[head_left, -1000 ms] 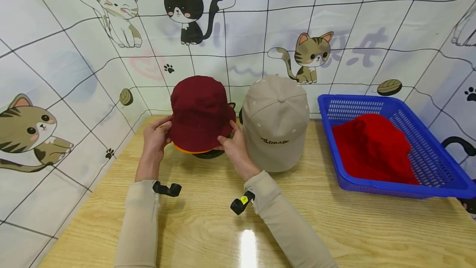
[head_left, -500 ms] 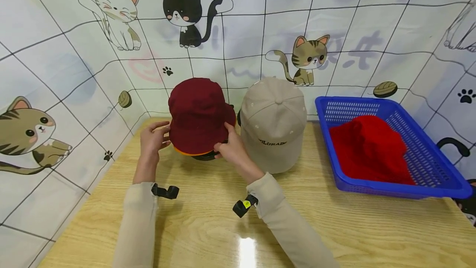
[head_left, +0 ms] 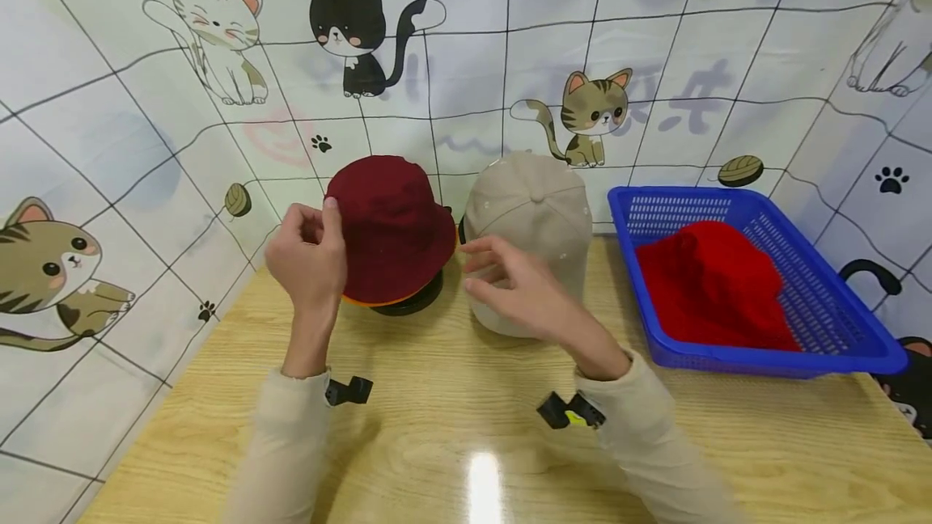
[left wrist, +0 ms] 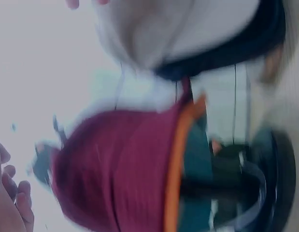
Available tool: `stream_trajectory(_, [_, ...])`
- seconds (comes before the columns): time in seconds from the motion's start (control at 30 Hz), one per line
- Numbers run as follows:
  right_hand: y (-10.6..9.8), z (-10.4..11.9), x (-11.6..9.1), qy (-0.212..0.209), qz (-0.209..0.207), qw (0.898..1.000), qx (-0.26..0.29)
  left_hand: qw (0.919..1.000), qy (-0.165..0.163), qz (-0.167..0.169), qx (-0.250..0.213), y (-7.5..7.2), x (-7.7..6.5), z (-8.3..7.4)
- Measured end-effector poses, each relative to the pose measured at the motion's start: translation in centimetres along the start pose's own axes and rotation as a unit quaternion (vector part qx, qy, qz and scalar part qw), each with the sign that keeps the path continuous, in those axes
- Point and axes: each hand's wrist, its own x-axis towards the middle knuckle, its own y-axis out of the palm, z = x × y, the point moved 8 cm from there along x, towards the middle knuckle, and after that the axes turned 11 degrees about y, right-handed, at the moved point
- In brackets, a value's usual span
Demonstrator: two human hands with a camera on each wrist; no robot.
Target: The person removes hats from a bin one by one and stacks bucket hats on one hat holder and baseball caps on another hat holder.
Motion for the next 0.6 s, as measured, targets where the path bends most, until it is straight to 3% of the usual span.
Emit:
stream_trajectory(0.1, [-4.4,-0.9,-1.8,-0.001,-0.054,0.999,0.003,0.9956,0.065,0.045,-0.050,1.8,-1.7,-4.5])
stream_trajectory(0.17, [-7.4,-1.8,-3.0,0.003,-0.091,0.996,-0.007,0.9871,0.109,0.086,-0.080,3.2,-3.6,-7.5])
stream_trajectory(0.27, [-11.8,-3.5,-4.7,0.006,-0.150,0.988,-0.043,0.9666,0.173,0.155,-0.108,5.6,-7.3,-12.0])
stream_trajectory(0.37, [-15.9,-5.8,-6.0,0.020,-0.202,0.973,-0.109,0.9374,0.221,0.236,-0.130,8.1,-11.6,-15.7])
stream_trajectory(0.47, [-19.5,-8.7,-7.1,0.068,-0.224,0.952,-0.196,0.9080,0.227,0.320,-0.147,10.6,-15.4,-18.3])
stream_trajectory(0.6, [-22.5,-12.8,-7.8,0.131,-0.181,0.932,-0.287,0.8738,0.163,0.434,-0.146,13.8,-19.2,-19.8])
